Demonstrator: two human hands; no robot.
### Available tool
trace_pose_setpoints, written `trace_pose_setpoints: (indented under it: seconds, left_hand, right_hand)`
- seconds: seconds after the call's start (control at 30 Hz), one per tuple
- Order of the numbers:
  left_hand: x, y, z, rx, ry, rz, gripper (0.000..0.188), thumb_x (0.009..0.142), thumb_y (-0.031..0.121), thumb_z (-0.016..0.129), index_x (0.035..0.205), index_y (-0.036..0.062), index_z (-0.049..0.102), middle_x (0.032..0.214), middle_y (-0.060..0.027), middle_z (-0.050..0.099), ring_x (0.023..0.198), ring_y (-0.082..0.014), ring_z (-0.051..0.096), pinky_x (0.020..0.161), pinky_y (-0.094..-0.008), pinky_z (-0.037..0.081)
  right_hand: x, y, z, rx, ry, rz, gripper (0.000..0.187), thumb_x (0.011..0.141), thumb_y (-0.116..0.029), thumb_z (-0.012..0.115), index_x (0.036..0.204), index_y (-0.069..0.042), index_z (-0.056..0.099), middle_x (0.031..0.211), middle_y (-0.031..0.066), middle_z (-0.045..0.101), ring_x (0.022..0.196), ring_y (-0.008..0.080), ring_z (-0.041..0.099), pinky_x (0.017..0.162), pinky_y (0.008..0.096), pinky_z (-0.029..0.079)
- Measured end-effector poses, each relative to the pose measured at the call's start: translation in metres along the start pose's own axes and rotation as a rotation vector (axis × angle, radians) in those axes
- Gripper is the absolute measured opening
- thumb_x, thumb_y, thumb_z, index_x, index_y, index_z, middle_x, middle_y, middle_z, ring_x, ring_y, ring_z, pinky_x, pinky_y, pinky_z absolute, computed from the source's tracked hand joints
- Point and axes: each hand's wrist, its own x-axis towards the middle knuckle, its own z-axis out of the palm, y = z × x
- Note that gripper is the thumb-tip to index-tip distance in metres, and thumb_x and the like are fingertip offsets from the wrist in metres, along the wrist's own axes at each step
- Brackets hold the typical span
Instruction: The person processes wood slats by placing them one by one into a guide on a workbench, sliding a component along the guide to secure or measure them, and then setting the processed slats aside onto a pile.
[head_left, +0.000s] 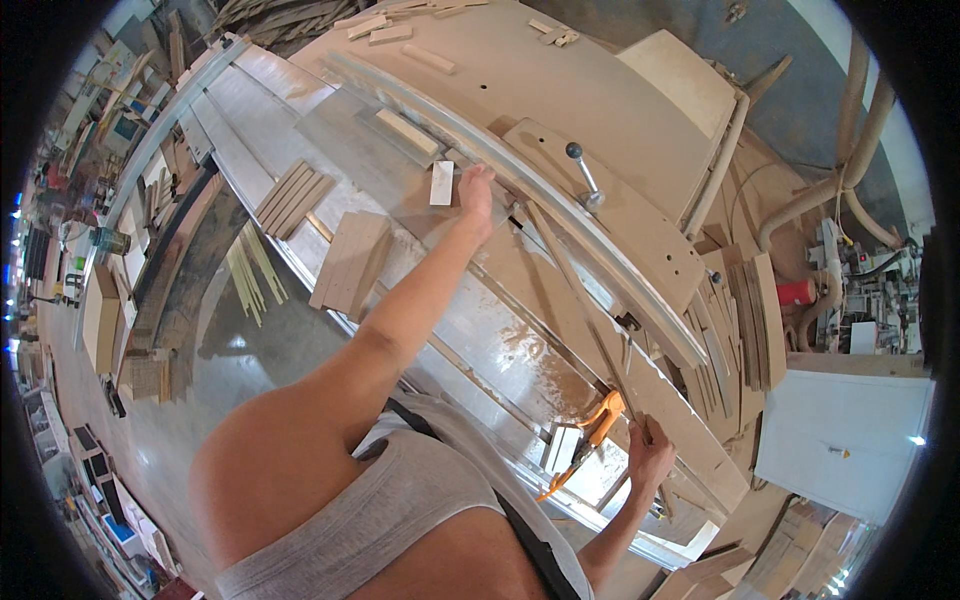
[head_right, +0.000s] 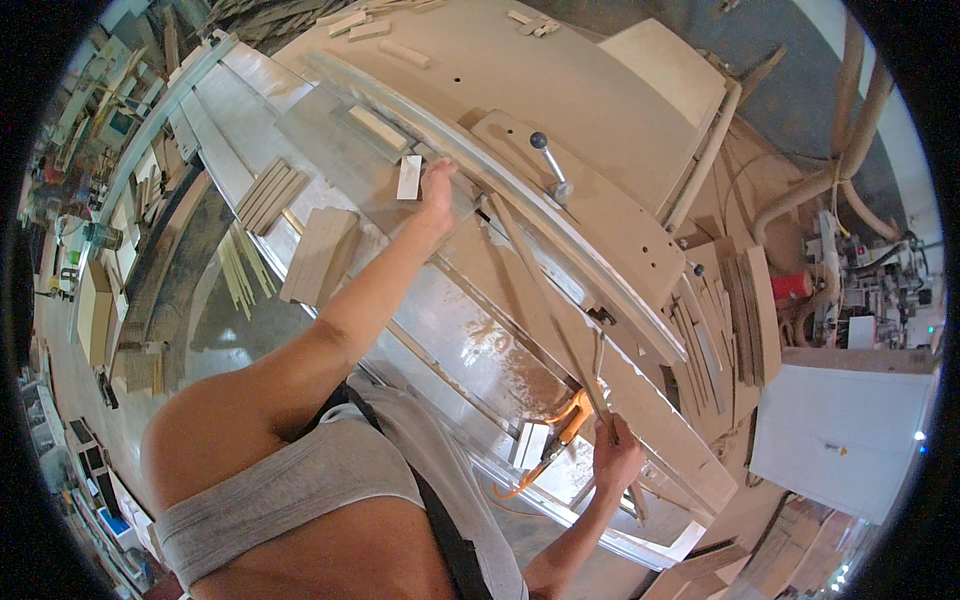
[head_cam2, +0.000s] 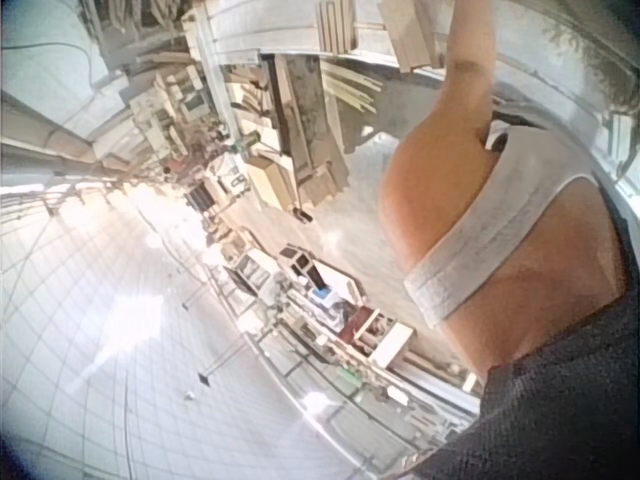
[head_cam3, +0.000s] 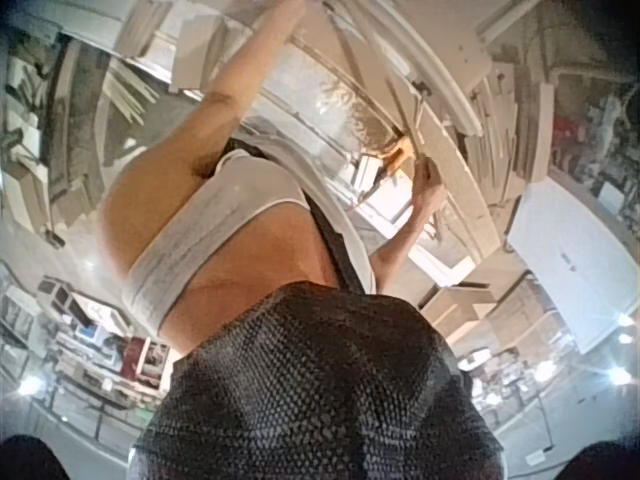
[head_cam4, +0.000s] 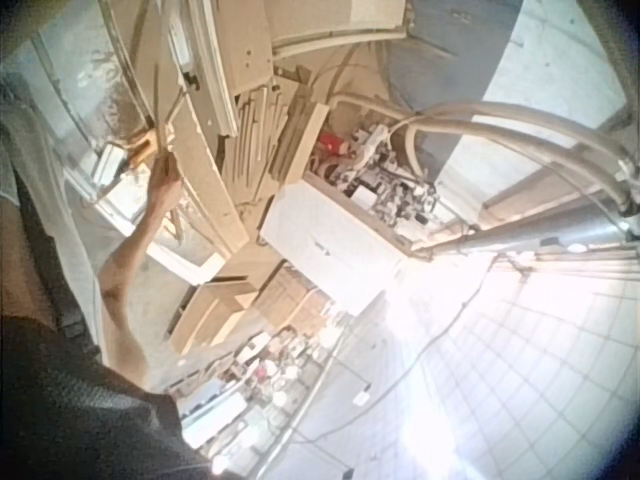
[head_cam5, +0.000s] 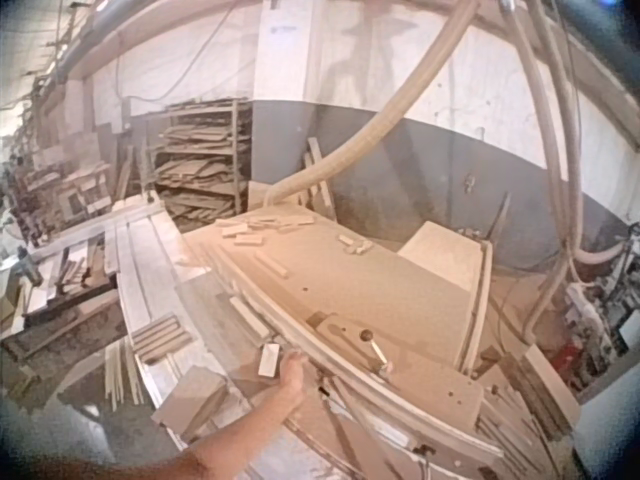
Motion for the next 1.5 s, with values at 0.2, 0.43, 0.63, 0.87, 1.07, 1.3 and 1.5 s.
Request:
trace_pose_setpoints:
  seconds: [0.2,0.43,0.63,0.87,1.07,1.3,1.5]
  left_hand:
    - [0.003,0.015,-0.006,0.037,-0.047,-0.035,0.041,0.088,0.017,0.065,0.126,0.0033,0.058,0.129,-0.0086,0.058,0.124,-0.0217,0.050,0.110,-0.0341,0.034]
    - [-0.032,0.045,-0.030,0.094,-0.294,-0.037,0.045,0.092,0.022,0.064,0.132,0.0032,0.057,0.134,-0.0090,0.058,0.131,-0.0218,0.048,0.113,-0.0361,0.031]
    - [-0.038,0.105,-0.055,0.048,-0.350,0.000,0.031,0.094,0.020,0.063,0.122,0.0074,0.065,0.122,-0.0042,0.064,0.124,-0.0169,0.052,0.110,-0.0328,0.034]
    - [0.037,0.167,-0.105,0.101,-0.243,0.124,0.025,0.095,0.021,0.062,0.117,0.0105,0.067,0.115,0.0000,0.066,0.116,-0.0132,0.054,0.105,-0.0311,0.036]
    - [0.115,0.200,-0.155,0.178,-0.101,0.123,0.030,0.095,0.025,0.061,0.121,0.0101,0.066,0.120,-0.0018,0.064,0.120,-0.0151,0.052,0.105,-0.0323,0.035]
    - [0.254,0.205,-0.202,0.423,0.038,0.258,0.043,0.091,0.032,0.063,0.124,0.0051,0.064,0.120,-0.0106,0.065,0.118,-0.0234,0.056,0.102,-0.0364,0.041]
    - [0.356,0.209,-0.207,1.085,0.315,0.237,0.052,0.085,0.042,0.065,0.121,0.0049,0.068,0.133,-0.0167,0.056,0.130,-0.0344,0.048,0.109,-0.0567,0.032]
  right_hand:
    - [0.041,-0.023,0.010,-0.049,0.035,-0.116,0.027,0.083,-0.028,0.074,0.104,-0.010,0.074,0.085,0.0154,0.073,0.078,0.0358,0.071,0.068,0.0429,0.055]
    - [0.082,-0.058,0.026,-0.082,0.095,-0.280,0.024,0.083,-0.025,0.073,0.103,-0.012,0.073,0.081,0.0155,0.072,0.075,0.0384,0.070,0.066,0.0450,0.056]
    - [0.113,-0.106,0.039,-0.188,0.068,-0.355,0.024,0.082,-0.025,0.076,0.101,-0.011,0.072,0.079,0.0159,0.071,0.075,0.0389,0.070,0.066,0.0469,0.056]
    - [0.148,-0.166,0.046,-0.140,-0.011,-0.364,0.026,0.082,-0.025,0.076,0.102,-0.009,0.071,0.078,0.0198,0.068,0.076,0.0417,0.067,0.063,0.0486,0.053]
    - [0.183,-0.234,0.066,-0.197,-0.038,-0.436,0.030,0.085,-0.028,0.074,0.107,-0.008,0.071,0.082,0.0217,0.068,0.080,0.0435,0.067,0.067,0.0492,0.053]
    - [0.238,-0.330,0.103,-0.217,-0.042,-0.612,0.027,0.087,-0.029,0.071,0.105,-0.009,0.071,0.082,0.0196,0.070,0.079,0.0417,0.068,0.066,0.0489,0.053]
    - [0.244,-0.414,0.120,-0.254,-0.004,-0.597,0.028,0.088,-0.031,0.070,0.107,-0.010,0.072,0.084,0.0192,0.070,0.076,0.0416,0.068,0.065,0.0480,0.053]
